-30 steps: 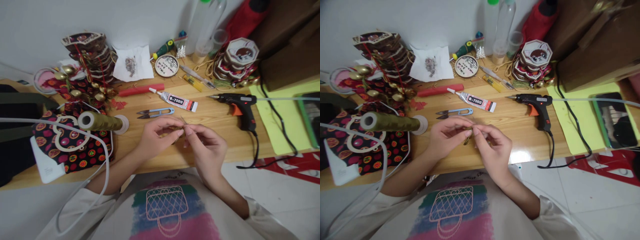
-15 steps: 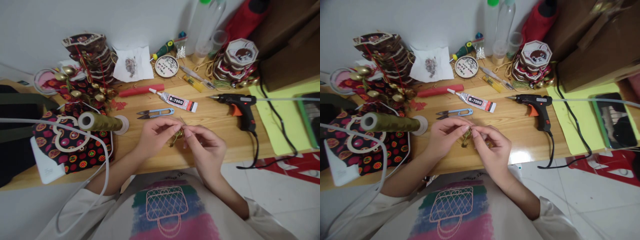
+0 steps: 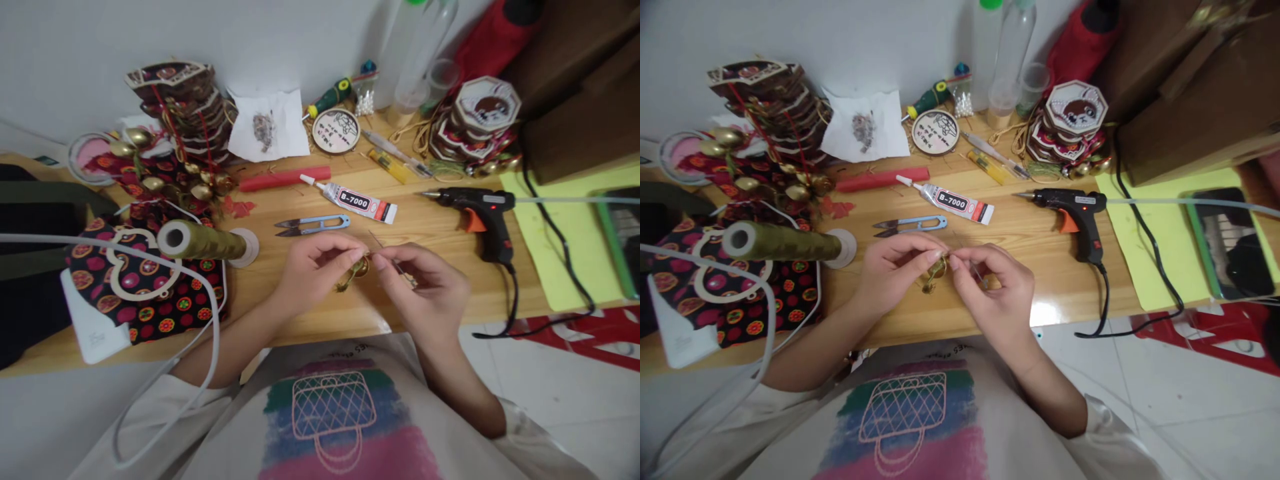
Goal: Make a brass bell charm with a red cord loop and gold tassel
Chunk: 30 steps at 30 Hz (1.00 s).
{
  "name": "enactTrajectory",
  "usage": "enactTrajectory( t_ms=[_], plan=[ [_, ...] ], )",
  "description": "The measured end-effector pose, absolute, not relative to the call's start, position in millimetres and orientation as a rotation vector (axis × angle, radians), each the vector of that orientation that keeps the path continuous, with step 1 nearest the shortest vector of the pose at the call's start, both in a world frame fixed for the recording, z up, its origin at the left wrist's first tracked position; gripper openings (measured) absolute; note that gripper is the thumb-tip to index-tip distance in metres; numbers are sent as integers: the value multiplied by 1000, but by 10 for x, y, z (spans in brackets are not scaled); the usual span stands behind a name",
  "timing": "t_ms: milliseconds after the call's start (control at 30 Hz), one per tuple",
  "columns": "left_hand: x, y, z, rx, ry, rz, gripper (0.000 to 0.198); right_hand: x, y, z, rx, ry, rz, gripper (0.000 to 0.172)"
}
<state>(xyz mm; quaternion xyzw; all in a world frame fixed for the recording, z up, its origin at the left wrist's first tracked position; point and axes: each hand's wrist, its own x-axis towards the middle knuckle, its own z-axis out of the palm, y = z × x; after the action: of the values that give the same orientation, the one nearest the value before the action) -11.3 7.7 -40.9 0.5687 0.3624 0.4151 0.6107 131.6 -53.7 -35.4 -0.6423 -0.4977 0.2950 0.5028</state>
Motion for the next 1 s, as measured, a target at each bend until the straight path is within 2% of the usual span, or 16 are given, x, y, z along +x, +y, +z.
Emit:
enactTrajectory(
  t_ms=[167,400,533,733,900,1000],
  plan=[
    [-104,76,-410,1326,859,958,8,1322,-546,-348,-1537,-1167,777,4],
    [-110,79,-405,1276,919,944,8,1482,-661,-242,-1332,-1389,933,25],
    [-113,79,-413,1282,923,939,9,1498,-687,-224,-1326,-1495,928,26],
    [-105,75,-444,1280,909,984,6,1452,-657,-270,-1385,-1357,897,32],
    [-101,68,-444,1353,903,999,8,1449,-545,-236,-1485,-1456,688,20],
    [-101,64,-450,1407,898,1017,6,1445,-476,-214,-1492,-1528,680,12]
  ],
)
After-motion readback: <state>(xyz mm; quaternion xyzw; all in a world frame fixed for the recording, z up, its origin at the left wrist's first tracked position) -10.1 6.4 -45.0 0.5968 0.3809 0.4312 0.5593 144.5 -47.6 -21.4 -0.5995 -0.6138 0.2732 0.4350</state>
